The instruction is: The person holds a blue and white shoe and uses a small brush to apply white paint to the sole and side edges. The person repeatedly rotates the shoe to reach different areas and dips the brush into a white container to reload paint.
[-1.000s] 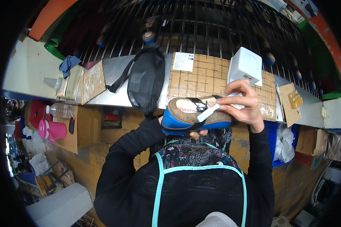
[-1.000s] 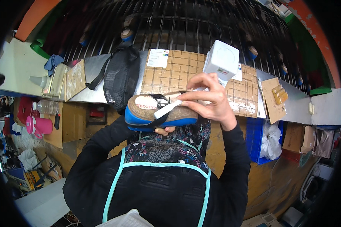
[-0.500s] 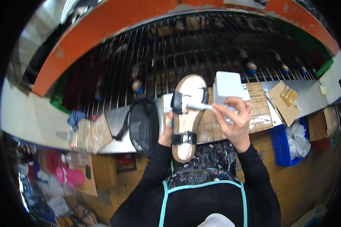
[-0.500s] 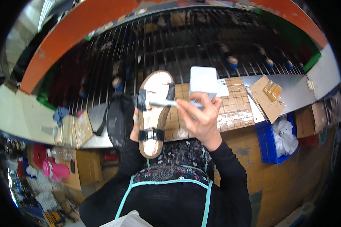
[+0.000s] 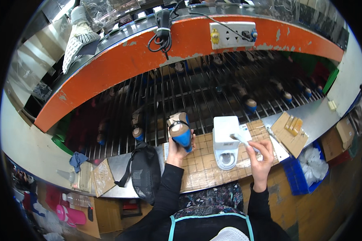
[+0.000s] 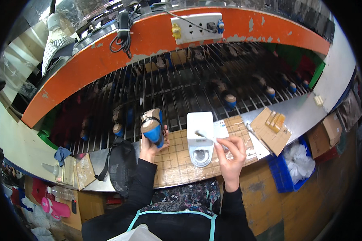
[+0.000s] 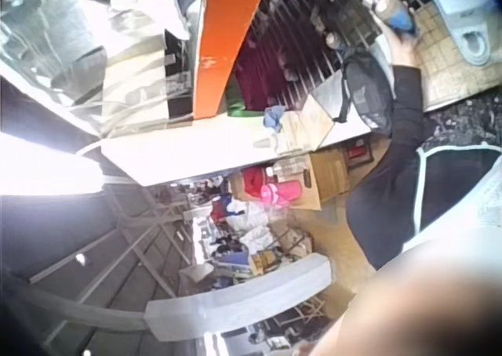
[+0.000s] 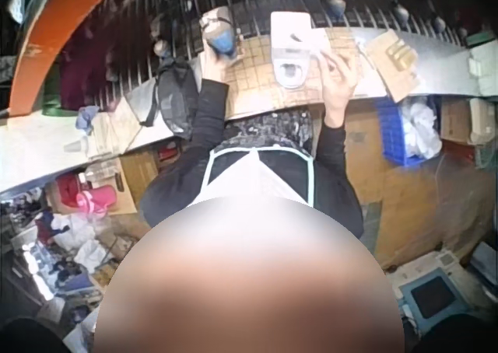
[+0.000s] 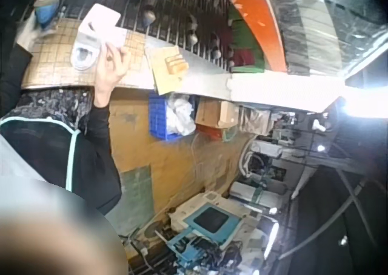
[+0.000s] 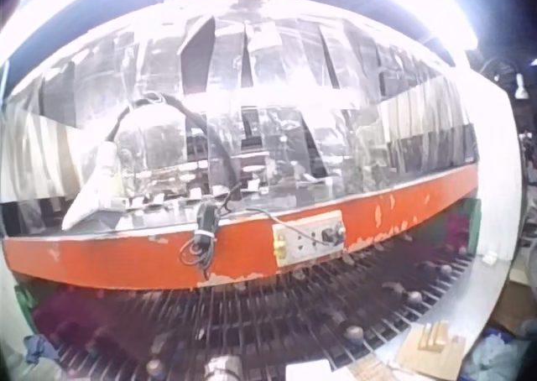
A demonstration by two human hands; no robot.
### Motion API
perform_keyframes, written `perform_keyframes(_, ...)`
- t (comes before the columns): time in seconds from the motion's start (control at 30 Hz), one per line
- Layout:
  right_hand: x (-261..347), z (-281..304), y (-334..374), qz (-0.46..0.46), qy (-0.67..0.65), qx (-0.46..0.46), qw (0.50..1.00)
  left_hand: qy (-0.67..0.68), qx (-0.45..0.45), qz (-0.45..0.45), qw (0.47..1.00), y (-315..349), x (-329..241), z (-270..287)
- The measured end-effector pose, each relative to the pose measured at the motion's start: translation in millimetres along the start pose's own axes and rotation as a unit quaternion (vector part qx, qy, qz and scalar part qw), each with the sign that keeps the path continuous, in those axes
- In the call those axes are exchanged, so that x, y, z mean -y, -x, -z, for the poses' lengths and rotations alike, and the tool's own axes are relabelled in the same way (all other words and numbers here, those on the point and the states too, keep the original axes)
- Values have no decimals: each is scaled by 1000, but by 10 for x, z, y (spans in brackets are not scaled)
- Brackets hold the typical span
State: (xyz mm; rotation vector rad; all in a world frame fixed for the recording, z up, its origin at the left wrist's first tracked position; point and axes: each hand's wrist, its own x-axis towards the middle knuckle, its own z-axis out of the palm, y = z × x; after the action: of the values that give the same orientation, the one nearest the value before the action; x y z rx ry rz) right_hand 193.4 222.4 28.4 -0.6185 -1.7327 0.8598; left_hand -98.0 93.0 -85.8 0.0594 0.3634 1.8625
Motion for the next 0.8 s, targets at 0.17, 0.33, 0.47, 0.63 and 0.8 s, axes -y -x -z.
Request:
perform_keyframes(0.17, -236, 227, 72, -58, -19, -47, 997, 104, -175, -9, 979, -656, -319, 207)
perform_keyframes(0.33, -413, 301, 110, -72, -7, -55, 996, 28, -272, -205, 940, -1139, -492, 354)
perform_keyframes(0.47, -601, 221, 62, -98, -40, -35, 994, 21, -225, -265, 937, -1006, -380, 255)
perform_keyframes(0.63, -1072, -43, -415, -128, -61, -14, 990, -2, -203, -271, 941, -523, 8, -76)
perform_keyframes(0.8, -1862, -516, -1298, -73, 279, 34, 957, -17, -97, -195, 976, -120, 572, -55)
